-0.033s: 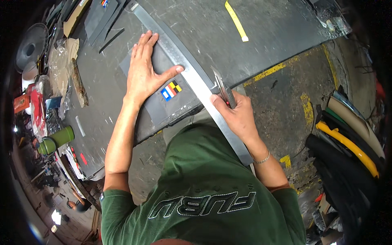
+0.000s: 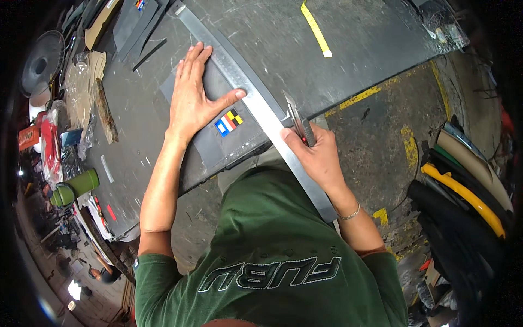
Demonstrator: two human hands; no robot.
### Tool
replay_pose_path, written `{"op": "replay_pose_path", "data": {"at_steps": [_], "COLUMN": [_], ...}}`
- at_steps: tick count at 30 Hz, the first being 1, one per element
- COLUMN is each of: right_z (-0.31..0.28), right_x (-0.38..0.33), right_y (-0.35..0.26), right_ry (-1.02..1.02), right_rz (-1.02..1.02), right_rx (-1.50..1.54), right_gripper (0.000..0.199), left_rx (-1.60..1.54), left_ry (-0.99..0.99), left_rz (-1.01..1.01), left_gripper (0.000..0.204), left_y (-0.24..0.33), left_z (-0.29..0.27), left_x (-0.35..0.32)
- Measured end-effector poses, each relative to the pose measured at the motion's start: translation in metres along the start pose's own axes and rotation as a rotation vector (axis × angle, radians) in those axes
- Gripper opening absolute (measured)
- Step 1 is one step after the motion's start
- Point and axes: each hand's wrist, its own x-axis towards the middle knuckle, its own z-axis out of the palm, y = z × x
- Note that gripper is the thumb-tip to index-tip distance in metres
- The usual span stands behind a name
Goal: Cutting and marking a rectangular piece of gray synthetic material using a utility knife, a metal ruler, and a pencil on a workbench.
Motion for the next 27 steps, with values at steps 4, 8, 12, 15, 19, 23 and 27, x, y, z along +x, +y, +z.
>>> {"op": "replay_pose_path", "data": {"at_steps": [4,8,12,15,19,23,27], "right_z": [0.0003,-0.0003,0.0006,0.0017,0.0011,0.0003,-0.0007], "right_x": [-0.0002,-0.0007,-0.0009,-0.0009,-0.0001,0.0002,0.0000], "right_y": [-0.0016,0.0003,-0.0001,-0.0008,0.0036,0.0055,0.0040], "right_ry": [-0.010,-0.011,-0.003,-0.001,-0.020,-0.039,-0.042], "right_rz": [-0.001,0.010,-0.010,0.003,0.020,0.036,0.046], "right_rx": [0.048,0.044,0.035,0.074,0.068,0.077,0.048], "right_gripper": [0.025,0.025,0.025,0.026,0.025,0.024,0.025], "left_rx": [-0.032,-0.035,-0.035,-0.036,-0.037,-0.019,-0.017], "left_ry": [-0.023,-0.014,-0.010,-0.012,-0.009,-0.004,0.008], "left_rz": [-0.015,-0.015,-0.012,-0.010,-0.009,0.005,0.012], "left_gripper": [0.112,0.111,0.111,0.111,0.109,0.115,0.114], "left_y": [0.0011,0.0014,0.0025,0.0014,0.0006,-0.0027,-0.0026], "left_z": [-0.0022,-0.0012,-0.0028,-0.0025,-0.0018,0.0017,0.0020], "left_x": [0.0003,0.0001,0.0013,0.0012,0.0015,0.0013,0.0022]}}
